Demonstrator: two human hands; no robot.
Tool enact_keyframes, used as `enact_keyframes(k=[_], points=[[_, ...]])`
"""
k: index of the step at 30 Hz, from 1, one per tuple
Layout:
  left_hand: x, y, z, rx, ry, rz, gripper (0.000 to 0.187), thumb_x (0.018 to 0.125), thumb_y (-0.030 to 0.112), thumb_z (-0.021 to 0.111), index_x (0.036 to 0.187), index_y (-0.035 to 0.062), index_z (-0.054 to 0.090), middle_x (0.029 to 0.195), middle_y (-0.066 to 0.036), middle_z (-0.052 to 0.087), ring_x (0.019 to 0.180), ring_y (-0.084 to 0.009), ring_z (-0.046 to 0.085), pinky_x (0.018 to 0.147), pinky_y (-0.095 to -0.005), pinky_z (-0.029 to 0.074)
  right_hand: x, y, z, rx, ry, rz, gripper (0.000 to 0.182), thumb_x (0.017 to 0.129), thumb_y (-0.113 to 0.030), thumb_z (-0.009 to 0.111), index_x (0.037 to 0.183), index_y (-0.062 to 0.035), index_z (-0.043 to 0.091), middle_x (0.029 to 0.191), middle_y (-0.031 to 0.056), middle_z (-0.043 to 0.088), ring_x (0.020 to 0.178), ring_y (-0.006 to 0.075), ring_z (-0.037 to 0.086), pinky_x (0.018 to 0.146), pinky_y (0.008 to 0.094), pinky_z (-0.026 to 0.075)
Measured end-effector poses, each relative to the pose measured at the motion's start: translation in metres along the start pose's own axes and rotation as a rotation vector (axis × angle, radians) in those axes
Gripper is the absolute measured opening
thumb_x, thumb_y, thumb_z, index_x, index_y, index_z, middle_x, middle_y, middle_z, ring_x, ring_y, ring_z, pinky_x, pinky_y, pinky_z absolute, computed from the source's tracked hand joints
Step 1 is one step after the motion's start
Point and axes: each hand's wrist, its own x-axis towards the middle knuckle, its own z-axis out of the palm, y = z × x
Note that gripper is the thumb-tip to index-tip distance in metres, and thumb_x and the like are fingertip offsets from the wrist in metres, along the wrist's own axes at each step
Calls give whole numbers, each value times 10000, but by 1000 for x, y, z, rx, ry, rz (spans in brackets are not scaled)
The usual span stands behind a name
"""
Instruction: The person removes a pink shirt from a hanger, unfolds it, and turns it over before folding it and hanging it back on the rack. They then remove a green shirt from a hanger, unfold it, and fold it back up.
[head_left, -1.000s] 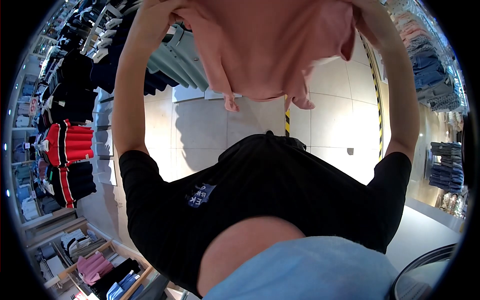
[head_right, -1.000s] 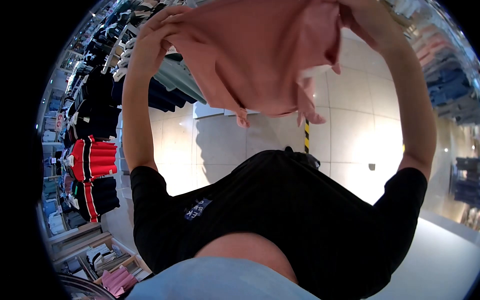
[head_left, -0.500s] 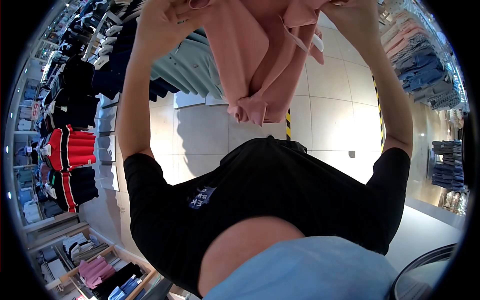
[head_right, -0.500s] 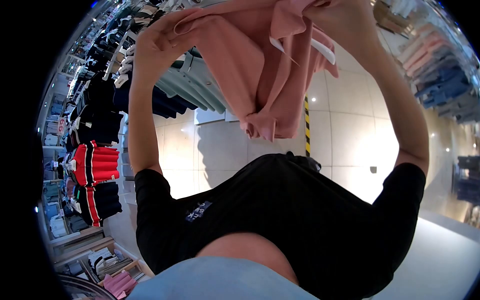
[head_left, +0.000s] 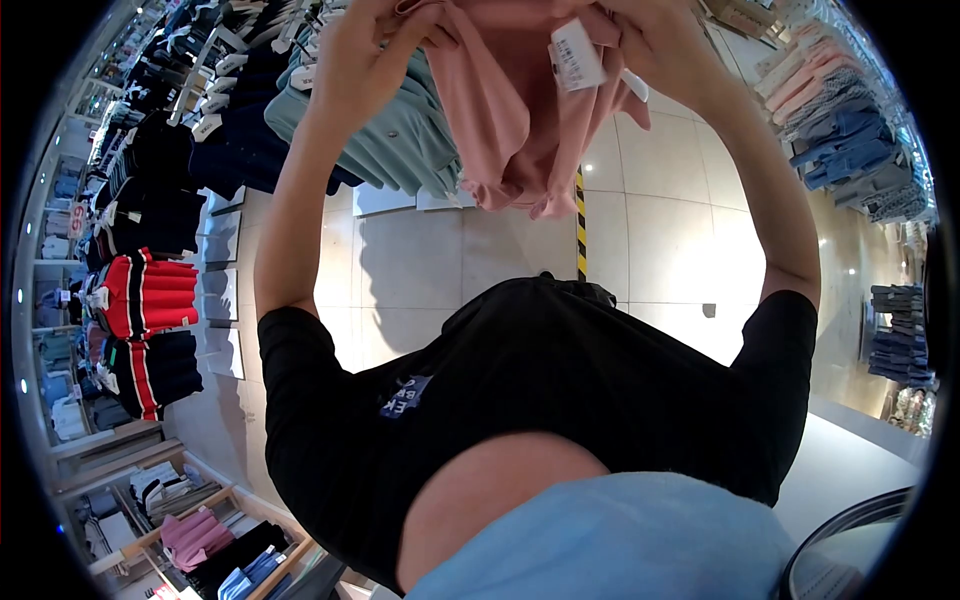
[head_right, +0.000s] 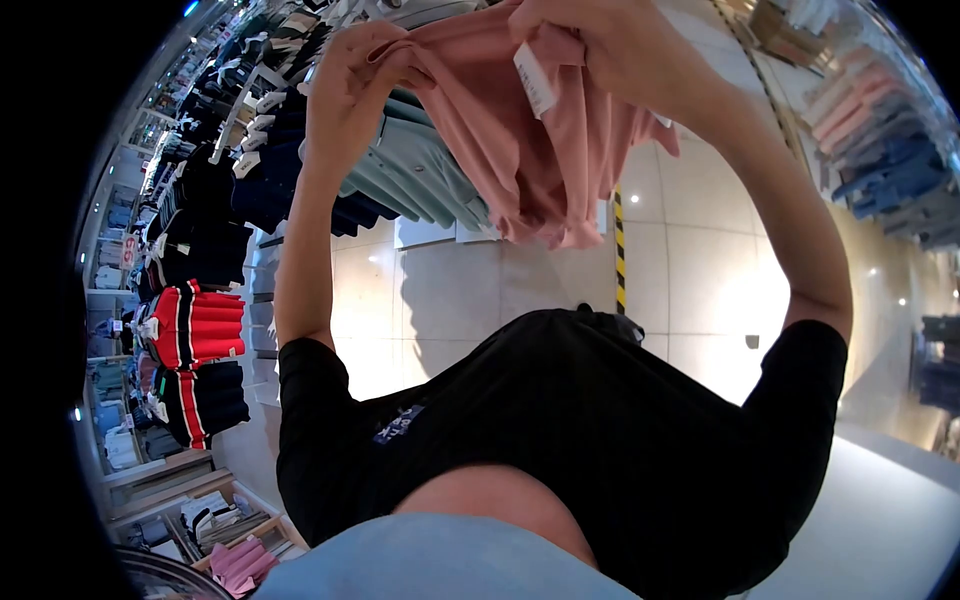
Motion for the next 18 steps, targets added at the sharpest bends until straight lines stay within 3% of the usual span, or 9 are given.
enact_keyframes(k=[6, 14, 18], points=[[3, 14, 1, 459, -182, 72, 250, 1060, -19, 440, 1200, -34, 647, 1137, -93, 687, 952, -183, 703, 893, -302, 579, 5, -18, -1, 11, -142, 202, 126, 857, -10, 647, 957, -50, 712, 1017, 115, 633, 934, 309, 628, 795, 385, 510], [1, 0, -2, 45, -239, 11, 289, 1061, -22, 430, 1274, -82, 617, 1163, -159, 698, 1071, -228, 702, 959, -338, 576, 9, -6, 1, 168, -327, 343, 242, 862, -151, 663, 1066, -49, 744, 1097, 135, 665, 1024, 303, 635, 843, 394, 505], [1, -2, -1, -45, -249, -16, 301, 1069, -11, 421, 1298, -101, 593, 1207, -190, 687, 1100, -252, 699, 985, -364, 573, 1, 3, 44, -85, 113, 97, 270, 880, -192, 682, 1107, -52, 730, 1057, 138, 707, 1010, 288, 667, 836, 395, 518]])
